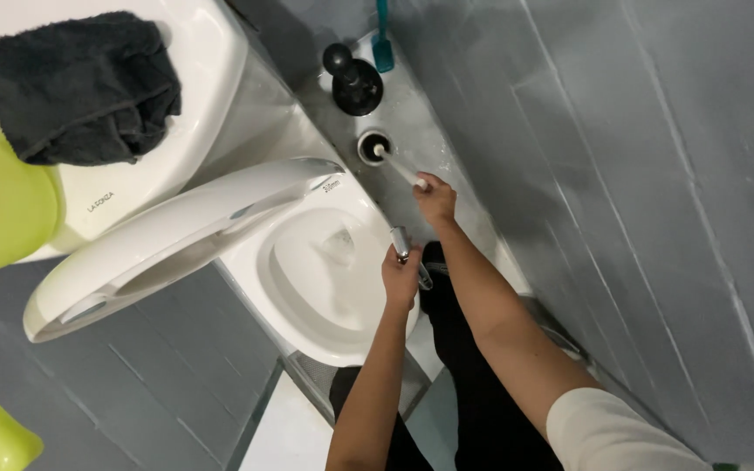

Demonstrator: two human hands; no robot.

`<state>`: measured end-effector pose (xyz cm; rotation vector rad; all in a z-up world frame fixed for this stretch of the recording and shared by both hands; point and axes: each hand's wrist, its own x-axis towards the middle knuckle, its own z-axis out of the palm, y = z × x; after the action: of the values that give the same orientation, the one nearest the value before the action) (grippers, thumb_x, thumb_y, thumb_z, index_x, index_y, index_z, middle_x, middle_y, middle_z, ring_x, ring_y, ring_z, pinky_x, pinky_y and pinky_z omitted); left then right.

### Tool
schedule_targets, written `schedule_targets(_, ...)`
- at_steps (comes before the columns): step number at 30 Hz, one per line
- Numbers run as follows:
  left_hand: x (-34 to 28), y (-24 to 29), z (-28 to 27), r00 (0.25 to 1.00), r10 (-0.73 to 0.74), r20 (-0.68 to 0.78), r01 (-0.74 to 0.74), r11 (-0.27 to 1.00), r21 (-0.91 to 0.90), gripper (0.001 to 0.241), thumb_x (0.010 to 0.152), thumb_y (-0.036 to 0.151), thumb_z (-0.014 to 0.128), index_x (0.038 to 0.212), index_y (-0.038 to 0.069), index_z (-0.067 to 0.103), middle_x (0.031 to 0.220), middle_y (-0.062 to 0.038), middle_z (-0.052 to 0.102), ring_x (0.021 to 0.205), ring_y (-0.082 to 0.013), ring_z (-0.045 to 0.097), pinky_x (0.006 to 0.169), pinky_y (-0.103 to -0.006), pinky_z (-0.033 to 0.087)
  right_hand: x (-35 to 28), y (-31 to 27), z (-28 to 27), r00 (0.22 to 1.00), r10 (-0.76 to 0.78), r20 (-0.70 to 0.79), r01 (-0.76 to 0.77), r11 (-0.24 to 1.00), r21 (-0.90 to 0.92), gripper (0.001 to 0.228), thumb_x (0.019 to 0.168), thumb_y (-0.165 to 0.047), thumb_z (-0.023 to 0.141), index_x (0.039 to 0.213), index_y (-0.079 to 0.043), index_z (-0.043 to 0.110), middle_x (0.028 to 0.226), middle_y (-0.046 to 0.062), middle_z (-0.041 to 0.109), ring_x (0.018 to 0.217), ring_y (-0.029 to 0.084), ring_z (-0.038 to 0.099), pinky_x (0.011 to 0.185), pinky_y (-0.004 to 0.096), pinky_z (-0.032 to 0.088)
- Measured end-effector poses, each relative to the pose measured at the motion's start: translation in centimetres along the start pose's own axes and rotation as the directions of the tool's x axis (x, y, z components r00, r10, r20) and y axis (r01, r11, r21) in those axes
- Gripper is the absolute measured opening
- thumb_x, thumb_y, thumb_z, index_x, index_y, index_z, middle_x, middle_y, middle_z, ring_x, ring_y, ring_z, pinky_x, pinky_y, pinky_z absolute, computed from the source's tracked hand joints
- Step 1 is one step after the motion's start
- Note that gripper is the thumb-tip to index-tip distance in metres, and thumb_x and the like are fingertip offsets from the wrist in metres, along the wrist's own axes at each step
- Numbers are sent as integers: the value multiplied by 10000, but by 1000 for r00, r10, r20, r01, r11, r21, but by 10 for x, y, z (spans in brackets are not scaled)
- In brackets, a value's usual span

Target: The person cleans a toilet using a handheld bidet sprayer, a toilet brush, and a cloth. They scrub the inside of the bowl and the floor around the base, then rinse the brush and the cloth with the sprayer.

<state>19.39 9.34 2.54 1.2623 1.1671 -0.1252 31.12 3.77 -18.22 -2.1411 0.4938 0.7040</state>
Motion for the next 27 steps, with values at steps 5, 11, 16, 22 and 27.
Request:
schedule_targets(5, 10, -5, 0, 999, 9, -46, -9, 1000, 4, 198, 852, 234, 744, 934, 87, 640, 777, -46, 545, 691, -152, 576, 612, -309, 498, 5, -25, 9, 996, -74, 54, 75, 997, -18, 376, 806, -338, 709, 1179, -354, 751, 934, 69, 786, 1003, 280, 738, 974, 407, 576)
schedule_targets(11, 7, -10, -1, 999, -5, -34, 5, 1000, 4, 239, 870, 279, 744, 961, 84, 640, 801, -49, 553, 716, -163, 571, 641, -339, 506, 17, -34, 14, 971, -204, 125, 213, 975, -69, 400, 866, -371, 687, 1264, -336, 714, 1011, 97, 777, 1045, 301, 723, 1000, 426, 554)
schedule_targets(16, -1, -18, -3, 999, -33, -26, 33, 999, 5, 228, 879, 270, 749, 962, 92, 633, 817, -33, 542, 742, -150, 567, 668, -319, 495, 41, -21, 26, 937, -228, 265, 188, 968, 169, 529, 901, -228, 623, 1424, -160, 588, 1249, 131, 721, 1215, 305, 658, 1086, 430, 519)
schedule_targets(22, -3, -21, -9, 999, -34, -32, 35, 998, 42, 259, 873, 314, 761, 924, 112, 608, 798, -38, 571, 729, -153, 582, 669, -334, 505, 2, -45, -8, 917, -254, 306, 228, 966, 118, 543, 939, -200, 587, 1473, -119, 527, 1328, 73, 688, 1272, 249, 620, 1118, 420, 500)
schedule_targets(27, -4, -29, -12, 995, -36, -92, 42, 997, 62, 237, 850, 283, 757, 942, 101, 635, 784, -48, 569, 732, -152, 569, 650, -318, 492, 5, 15, -5, 937, -64, 345, 16, 990, 140, 546, 973, -331, 633, 1497, -236, 517, 1357, 16, 676, 1025, 145, 742, 904, 320, 615)
